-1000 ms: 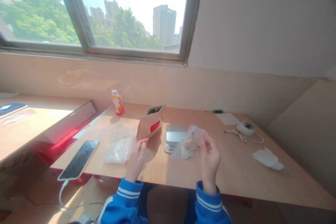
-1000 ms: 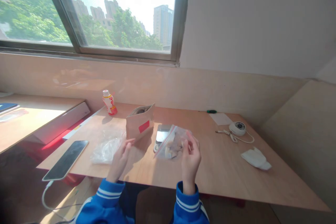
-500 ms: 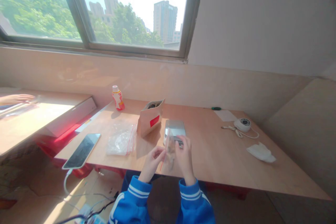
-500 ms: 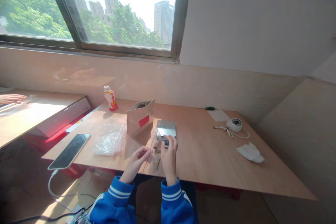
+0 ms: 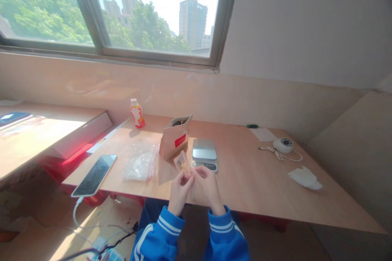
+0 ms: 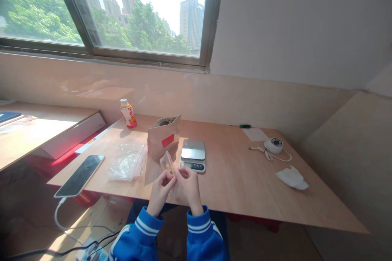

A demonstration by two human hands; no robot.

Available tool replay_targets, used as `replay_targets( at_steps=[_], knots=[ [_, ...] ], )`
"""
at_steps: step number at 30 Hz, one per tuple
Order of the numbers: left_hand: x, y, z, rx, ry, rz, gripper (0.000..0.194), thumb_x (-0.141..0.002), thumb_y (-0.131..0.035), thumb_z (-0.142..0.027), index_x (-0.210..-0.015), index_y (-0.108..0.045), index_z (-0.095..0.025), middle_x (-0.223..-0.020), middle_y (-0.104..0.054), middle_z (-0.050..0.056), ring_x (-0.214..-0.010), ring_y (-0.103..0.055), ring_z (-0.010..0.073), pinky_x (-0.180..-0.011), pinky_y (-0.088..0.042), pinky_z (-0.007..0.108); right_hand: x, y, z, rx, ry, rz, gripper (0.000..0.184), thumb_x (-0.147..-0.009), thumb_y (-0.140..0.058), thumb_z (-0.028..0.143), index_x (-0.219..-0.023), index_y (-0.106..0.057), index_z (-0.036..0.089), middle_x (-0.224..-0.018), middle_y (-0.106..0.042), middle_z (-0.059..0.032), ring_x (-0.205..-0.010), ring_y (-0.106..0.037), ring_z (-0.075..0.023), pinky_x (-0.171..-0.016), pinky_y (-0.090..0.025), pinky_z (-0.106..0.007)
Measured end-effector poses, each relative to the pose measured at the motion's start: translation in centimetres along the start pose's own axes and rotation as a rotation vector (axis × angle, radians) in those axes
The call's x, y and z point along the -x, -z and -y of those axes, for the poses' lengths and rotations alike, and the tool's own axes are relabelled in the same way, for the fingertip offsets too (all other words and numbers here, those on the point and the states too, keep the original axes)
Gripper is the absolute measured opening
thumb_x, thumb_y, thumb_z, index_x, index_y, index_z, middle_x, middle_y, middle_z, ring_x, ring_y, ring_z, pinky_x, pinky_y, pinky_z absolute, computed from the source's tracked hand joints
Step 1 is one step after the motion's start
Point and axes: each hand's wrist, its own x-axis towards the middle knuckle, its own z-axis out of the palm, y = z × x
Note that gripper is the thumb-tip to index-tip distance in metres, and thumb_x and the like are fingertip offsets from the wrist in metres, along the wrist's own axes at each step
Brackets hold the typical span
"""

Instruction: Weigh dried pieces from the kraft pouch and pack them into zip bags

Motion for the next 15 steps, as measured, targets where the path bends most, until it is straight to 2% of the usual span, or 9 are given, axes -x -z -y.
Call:
replay_targets(
  at_steps=[4, 7, 9, 11, 15],
  knots=[
    [-0.1, -0.2, -0.4, 0.034, 0.014, -0.018, 0.035, -0.070, -0.069, -0.042, -0.059, -0.048, -0.016, -0.057, -0.048, -0.004, -0.059, -0.047, 0.0105, -0.058, -0.038, 0.022, 0.0, 0.1, -0.7, 0.012, 0.007, -0.178, 0.032, -0.072, -0.067, 0.045, -0.074, -0.064, 0.014, -0.073, -0.070, -0.0086, -0.070, -0.066, -0.0222, -0.067, -0.052, -0.033],
    [-0.3, 0.4, -0.8, 0.048, 0.013, -0.093, 0.034, -0.072, -0.068, -0.043, -0.060, -0.049, -0.016, -0.059, -0.052, -0.003, -0.063, -0.052, 0.0120, -0.065, -0.042, 0.024, -0.5, 1.2, -1.4, -0.038, 0.015, -0.383, 0.034, -0.073, -0.066, 0.048, -0.079, -0.063, 0.014, -0.076, -0.071, -0.0089, -0.073, -0.068, -0.0236, -0.066, -0.053, -0.033],
    [-0.4, 1.1, -0.8, 0.038, 0.013, -0.118, 0.033, -0.074, -0.066, -0.043, -0.061, -0.052, -0.016, -0.060, -0.054, -0.002, -0.065, -0.054, 0.0129, -0.069, -0.044, 0.026, -0.7, 2.3, -1.3, -0.127, -0.001, -0.468, 0.037, -0.071, -0.067, 0.050, -0.082, -0.061, 0.015, -0.081, -0.071, -0.0099, -0.078, -0.069, -0.0250, -0.066, -0.054, -0.034],
    [-0.5, 1.7, -0.5, 0.036, 0.017, -0.097, 0.032, -0.073, -0.067, -0.043, -0.062, -0.054, -0.016, -0.061, -0.055, -0.001, -0.066, -0.054, 0.0132, -0.070, -0.044, 0.026, -0.7, 3.2, -0.8, -0.189, -0.012, -0.460, 0.038, -0.070, -0.068, 0.051, -0.083, -0.060, 0.015, -0.085, -0.072, -0.0105, -0.081, -0.069, -0.0252, -0.065, -0.055, -0.033],
    [-0.9, 2.3, 0.6, 0.191, -0.022, -0.056, 0.032, -0.076, -0.062, -0.048, -0.072, -0.063, -0.016, -0.075, -0.062, 0.003, -0.079, -0.058, 0.0168, -0.079, -0.046, 0.030, -0.4, 3.5, 0.9, -0.189, 0.018, -0.319, 0.036, -0.072, -0.068, 0.050, -0.085, -0.060, 0.016, -0.085, -0.072, -0.0085, -0.079, -0.069, -0.0229, -0.065, -0.056, -0.031]
  ],
)
